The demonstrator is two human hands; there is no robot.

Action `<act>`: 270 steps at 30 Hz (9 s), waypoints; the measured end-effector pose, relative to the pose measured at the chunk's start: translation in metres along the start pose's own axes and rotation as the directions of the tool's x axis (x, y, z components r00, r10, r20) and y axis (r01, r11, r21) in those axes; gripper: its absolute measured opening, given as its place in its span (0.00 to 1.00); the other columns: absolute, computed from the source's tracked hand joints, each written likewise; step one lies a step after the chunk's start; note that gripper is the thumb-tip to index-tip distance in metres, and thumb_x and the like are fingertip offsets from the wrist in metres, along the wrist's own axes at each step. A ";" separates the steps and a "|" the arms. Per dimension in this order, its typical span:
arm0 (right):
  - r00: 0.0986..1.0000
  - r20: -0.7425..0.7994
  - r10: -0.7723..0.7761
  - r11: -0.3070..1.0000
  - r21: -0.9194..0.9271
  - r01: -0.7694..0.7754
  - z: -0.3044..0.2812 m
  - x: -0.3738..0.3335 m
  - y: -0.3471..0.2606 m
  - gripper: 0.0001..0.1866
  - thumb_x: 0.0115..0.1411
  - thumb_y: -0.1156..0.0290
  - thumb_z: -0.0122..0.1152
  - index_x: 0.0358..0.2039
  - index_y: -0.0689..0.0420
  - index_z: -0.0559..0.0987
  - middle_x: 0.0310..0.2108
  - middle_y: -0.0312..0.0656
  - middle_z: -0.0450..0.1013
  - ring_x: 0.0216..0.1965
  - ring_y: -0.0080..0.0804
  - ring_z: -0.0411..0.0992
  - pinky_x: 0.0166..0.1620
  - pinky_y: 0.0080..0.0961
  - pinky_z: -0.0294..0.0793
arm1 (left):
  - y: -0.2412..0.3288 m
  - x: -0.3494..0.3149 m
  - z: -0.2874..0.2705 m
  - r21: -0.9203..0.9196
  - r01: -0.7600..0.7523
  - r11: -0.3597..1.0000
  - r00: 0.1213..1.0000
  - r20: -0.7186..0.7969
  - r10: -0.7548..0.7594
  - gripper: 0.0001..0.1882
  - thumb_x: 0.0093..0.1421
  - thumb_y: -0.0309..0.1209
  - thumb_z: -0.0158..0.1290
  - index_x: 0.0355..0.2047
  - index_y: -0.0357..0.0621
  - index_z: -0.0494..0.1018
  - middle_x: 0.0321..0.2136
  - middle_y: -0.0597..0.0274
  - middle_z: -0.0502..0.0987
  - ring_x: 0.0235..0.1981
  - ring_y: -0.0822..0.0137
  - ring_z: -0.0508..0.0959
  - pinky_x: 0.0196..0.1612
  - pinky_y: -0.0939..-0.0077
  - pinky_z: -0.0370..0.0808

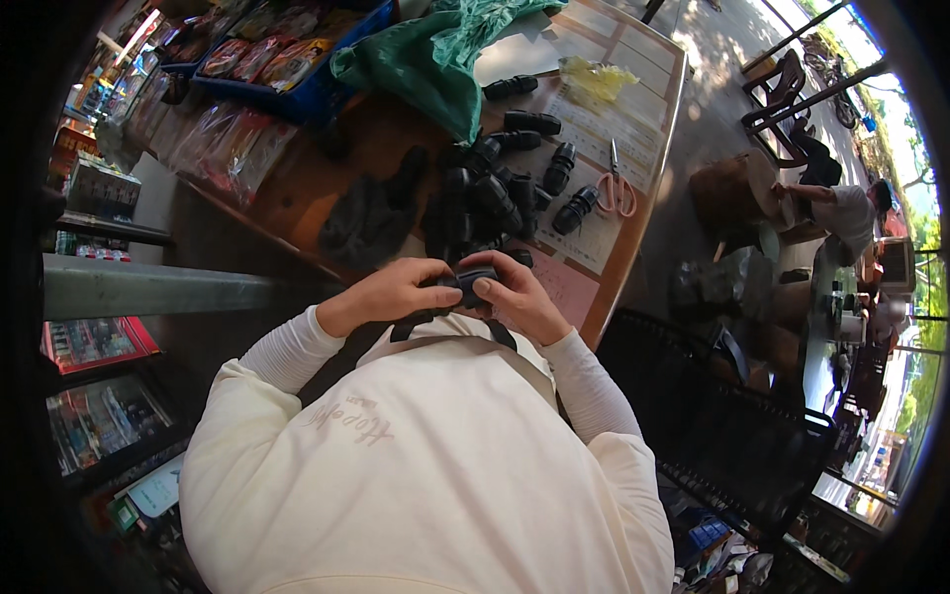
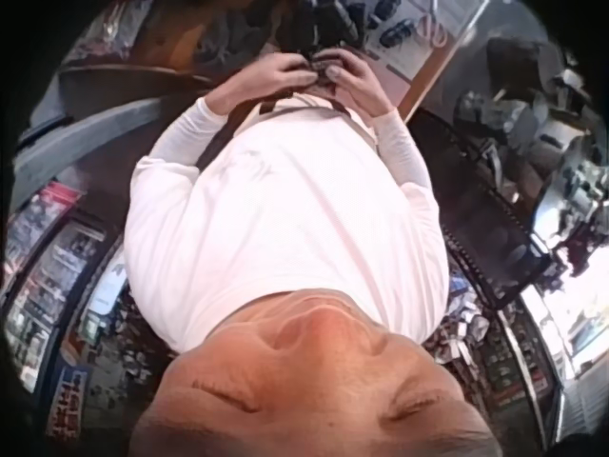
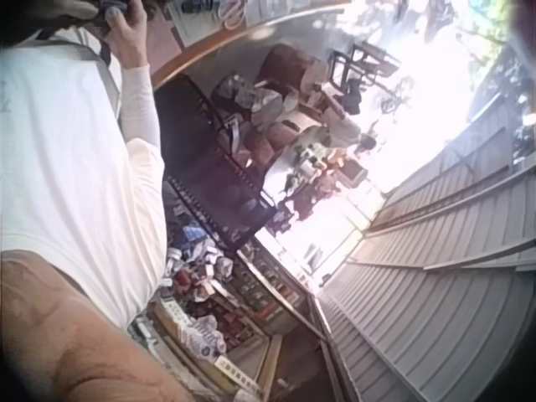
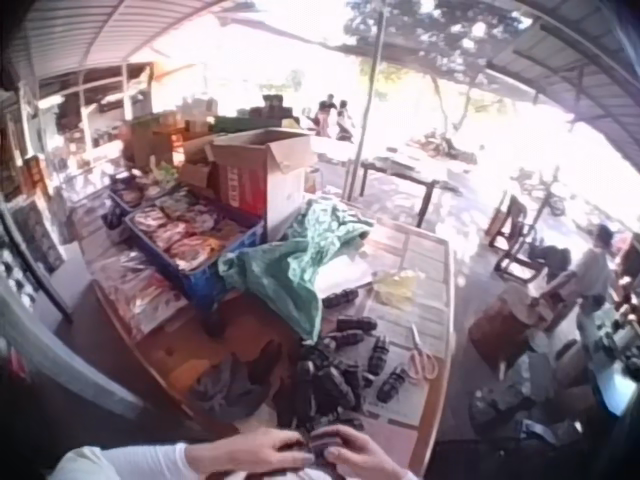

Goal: The person repeatedly picks up black cylindrical camera parts from a table, separates them into components, and reassembles them. The person handles the parts one at a time, rotating and twisting them to fit together.

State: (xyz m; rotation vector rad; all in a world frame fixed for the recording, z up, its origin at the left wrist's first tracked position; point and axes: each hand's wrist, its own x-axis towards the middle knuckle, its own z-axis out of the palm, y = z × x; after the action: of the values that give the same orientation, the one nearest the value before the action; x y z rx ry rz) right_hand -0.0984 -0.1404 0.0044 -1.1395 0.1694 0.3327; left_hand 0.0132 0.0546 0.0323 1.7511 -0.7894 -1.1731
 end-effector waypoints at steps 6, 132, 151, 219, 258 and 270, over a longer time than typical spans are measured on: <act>0.966 0.158 -0.206 0.978 0.007 0.207 -0.004 -0.006 0.000 0.31 0.60 0.65 0.64 0.60 0.55 0.62 0.54 0.43 0.65 0.54 0.32 0.69 0.56 0.34 0.73 | -0.018 -0.004 -0.004 -0.704 0.397 0.589 0.883 0.469 -0.036 0.23 0.67 0.45 0.45 0.47 0.34 0.69 0.34 0.49 0.79 0.32 0.66 0.81 0.35 0.74 0.80; 0.972 -0.089 -0.216 0.750 -0.652 0.107 -0.014 -0.023 -0.007 0.22 0.65 0.49 0.50 0.43 0.57 0.76 0.29 0.44 0.75 0.31 0.31 0.74 0.37 0.24 0.72 | -0.022 0.004 0.011 -0.283 0.002 0.959 0.998 0.054 0.014 0.33 0.54 0.32 0.60 0.57 0.35 0.59 0.51 0.53 0.67 0.52 0.63 0.71 0.53 0.71 0.71; 0.980 0.053 -0.193 0.640 -0.750 0.167 -0.030 -0.031 -0.008 0.20 0.57 0.68 0.61 0.50 0.57 0.76 0.37 0.42 0.75 0.38 0.29 0.73 0.45 0.26 0.73 | -0.006 -0.005 0.014 0.009 -0.117 0.993 0.991 -0.058 0.117 0.39 0.49 0.30 0.61 0.59 0.35 0.56 0.42 0.51 0.75 0.42 0.60 0.77 0.47 0.68 0.72; 0.898 -0.270 -0.348 0.930 -0.220 0.295 -0.007 -0.002 0.014 0.33 0.53 0.71 0.71 0.57 0.53 0.65 0.44 0.38 0.69 0.45 0.24 0.71 0.50 0.21 0.72 | -0.037 0.028 0.032 -0.868 -0.282 0.408 0.950 -0.313 -0.009 0.29 0.56 0.32 0.62 0.55 0.44 0.61 0.49 0.54 0.71 0.52 0.64 0.72 0.55 0.71 0.72; 0.979 -0.099 -0.176 0.924 -0.361 0.129 -0.028 -0.014 -0.002 0.32 0.62 0.56 0.60 0.62 0.53 0.62 0.49 0.38 0.69 0.45 0.21 0.69 0.47 0.17 0.71 | 0.010 0.006 0.018 0.272 -0.138 0.952 0.911 -0.343 0.230 0.23 0.46 0.37 0.67 0.39 0.40 0.71 0.31 0.48 0.79 0.33 0.52 0.81 0.37 0.67 0.76; 0.955 -0.211 -0.207 0.961 -0.227 0.159 -0.004 -0.012 -0.014 0.26 0.63 0.55 0.59 0.56 0.55 0.69 0.42 0.40 0.72 0.41 0.23 0.70 0.47 0.21 0.70 | 0.004 0.001 0.012 0.303 -0.142 0.942 0.889 -0.380 0.256 0.23 0.45 0.31 0.66 0.41 0.39 0.72 0.32 0.51 0.78 0.33 0.58 0.81 0.38 0.70 0.76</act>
State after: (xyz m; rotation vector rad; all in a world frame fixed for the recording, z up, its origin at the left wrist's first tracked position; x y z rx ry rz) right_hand -0.1043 -0.1514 0.0182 -1.3905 0.2366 0.0493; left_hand 0.0022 0.0487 0.0331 1.9920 -0.8688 -0.5394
